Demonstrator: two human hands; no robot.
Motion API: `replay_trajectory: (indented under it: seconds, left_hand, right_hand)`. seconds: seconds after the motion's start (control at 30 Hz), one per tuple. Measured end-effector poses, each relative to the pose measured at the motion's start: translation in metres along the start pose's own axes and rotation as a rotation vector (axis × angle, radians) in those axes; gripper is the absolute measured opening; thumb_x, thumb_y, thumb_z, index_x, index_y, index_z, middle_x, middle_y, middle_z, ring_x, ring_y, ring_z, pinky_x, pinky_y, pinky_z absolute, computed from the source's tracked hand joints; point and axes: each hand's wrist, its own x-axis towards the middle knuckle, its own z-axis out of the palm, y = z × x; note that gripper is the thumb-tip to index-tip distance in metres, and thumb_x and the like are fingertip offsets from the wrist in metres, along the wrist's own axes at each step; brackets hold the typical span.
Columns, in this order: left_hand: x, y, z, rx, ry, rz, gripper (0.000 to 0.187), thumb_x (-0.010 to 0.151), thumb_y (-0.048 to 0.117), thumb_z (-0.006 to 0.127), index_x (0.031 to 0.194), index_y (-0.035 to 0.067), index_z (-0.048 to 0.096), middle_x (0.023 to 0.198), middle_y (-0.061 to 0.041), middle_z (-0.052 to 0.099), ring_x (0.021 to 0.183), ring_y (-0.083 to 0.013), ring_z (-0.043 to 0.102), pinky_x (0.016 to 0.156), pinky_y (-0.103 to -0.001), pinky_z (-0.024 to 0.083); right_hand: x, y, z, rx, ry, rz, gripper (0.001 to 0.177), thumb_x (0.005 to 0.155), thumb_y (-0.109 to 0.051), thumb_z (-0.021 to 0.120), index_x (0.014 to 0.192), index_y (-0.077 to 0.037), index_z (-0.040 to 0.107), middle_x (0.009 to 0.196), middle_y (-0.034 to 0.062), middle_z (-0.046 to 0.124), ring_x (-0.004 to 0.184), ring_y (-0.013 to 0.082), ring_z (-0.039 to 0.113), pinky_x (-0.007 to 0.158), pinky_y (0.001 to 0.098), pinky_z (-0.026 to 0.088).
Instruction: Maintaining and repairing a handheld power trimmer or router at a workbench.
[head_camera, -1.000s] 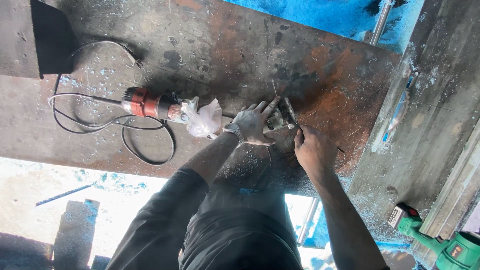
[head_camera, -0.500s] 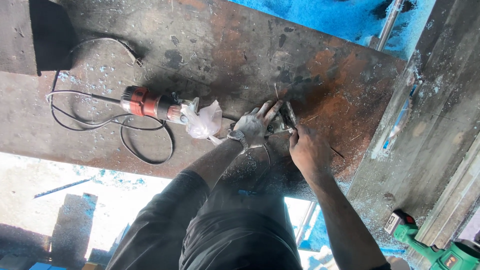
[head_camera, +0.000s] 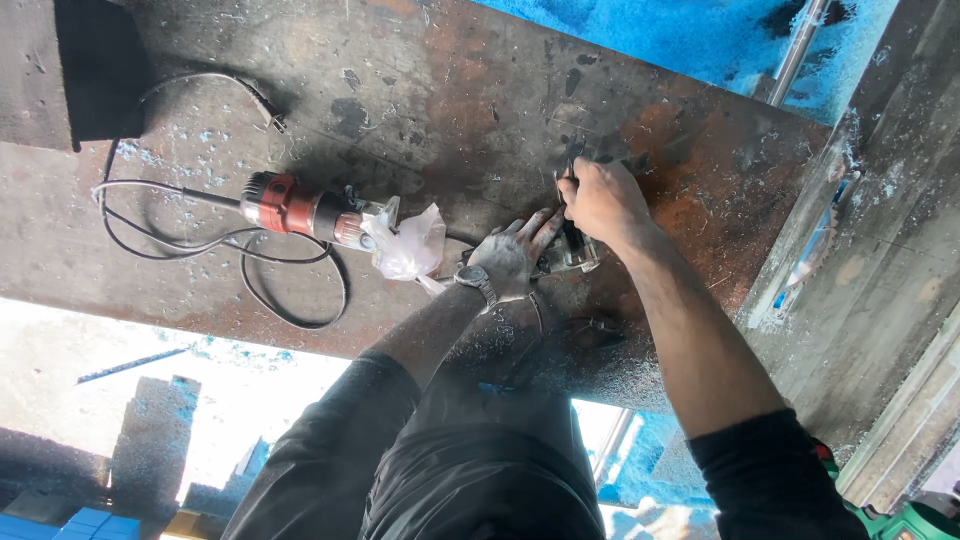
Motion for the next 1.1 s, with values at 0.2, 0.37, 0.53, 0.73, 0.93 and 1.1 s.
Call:
replay_trajectory:
  seconds: [0.2,0.37,0.53,0.73,0.93,1.1]
  left_hand:
    - [0.004,-0.005,-0.007,-0.044,0.005,-0.011,0.113,0.049,0.021,0.08,0.154,0.011,0.038,0.142,-0.007,0.049,0.101,-0.0267,0.069,0.076,-0.045,0.064]
    - [0.003,-0.003,-0.007,-0.074,-0.021,0.007,0.117,0.05,0.019,0.08,0.158,0.01,0.034,0.144,-0.008,0.049,0.105,-0.0279,0.068,0.079,-0.045,0.063]
    - [0.002,-0.006,-0.01,-0.034,-0.02,0.011,0.116,0.051,0.022,0.08,0.157,0.011,0.035,0.146,-0.007,0.048,0.109,-0.0276,0.068,0.081,-0.046,0.063]
    - [0.006,-0.003,-0.028,-0.153,-0.069,0.025,0.119,0.05,0.02,0.084,0.157,0.007,0.032,0.146,-0.011,0.048,0.11,-0.0332,0.068,0.083,-0.05,0.062]
    - [-0.004,0.017,-0.071,0.081,0.251,-0.068,0.059,0.079,0.014,0.068,0.137,0.021,0.055,0.128,0.004,0.059,0.087,-0.0184,0.072,0.065,-0.038,0.063]
    - [-0.005,0.016,-0.076,0.052,0.194,-0.024,0.051,0.09,0.014,0.061,0.14,0.017,0.051,0.135,0.002,0.054,0.097,-0.0192,0.071,0.071,-0.039,0.065]
  right_hand:
    - [-0.015,-0.056,-0.041,-0.048,0.281,-0.198,0.034,0.104,-0.014,0.061,0.108,0.018,0.071,0.095,0.0398,0.072,0.094,0.0534,0.072,0.081,0.0647,0.055]
    - [-0.038,-0.036,-0.041,-0.046,0.372,-0.138,0.033,0.114,-0.03,0.052,0.109,-0.004,0.072,0.083,0.0154,0.073,0.071,0.0295,0.07,0.063,0.0384,0.056]
    - [-0.107,-0.024,-0.027,0.104,0.406,-0.24,0.022,0.115,-0.017,0.052,0.108,-0.004,0.069,0.072,0.0117,0.069,0.052,0.0214,0.065,0.046,0.027,0.051]
    - [-0.158,0.003,0.033,0.011,0.557,-0.239,0.017,0.109,-0.021,0.057,0.121,-0.014,0.066,0.086,-0.0016,0.075,0.067,0.0186,0.072,0.062,0.0302,0.058]
    - [-0.161,-0.017,0.031,0.015,0.653,-0.297,0.014,0.106,-0.015,0.062,0.117,-0.015,0.071,0.094,-0.0012,0.076,0.083,0.0201,0.075,0.075,0.0329,0.059]
    - [-0.141,-0.008,0.025,0.025,0.603,-0.307,0.014,0.109,-0.017,0.058,0.116,-0.012,0.069,0.088,0.0004,0.075,0.08,0.0225,0.076,0.071,0.0354,0.059]
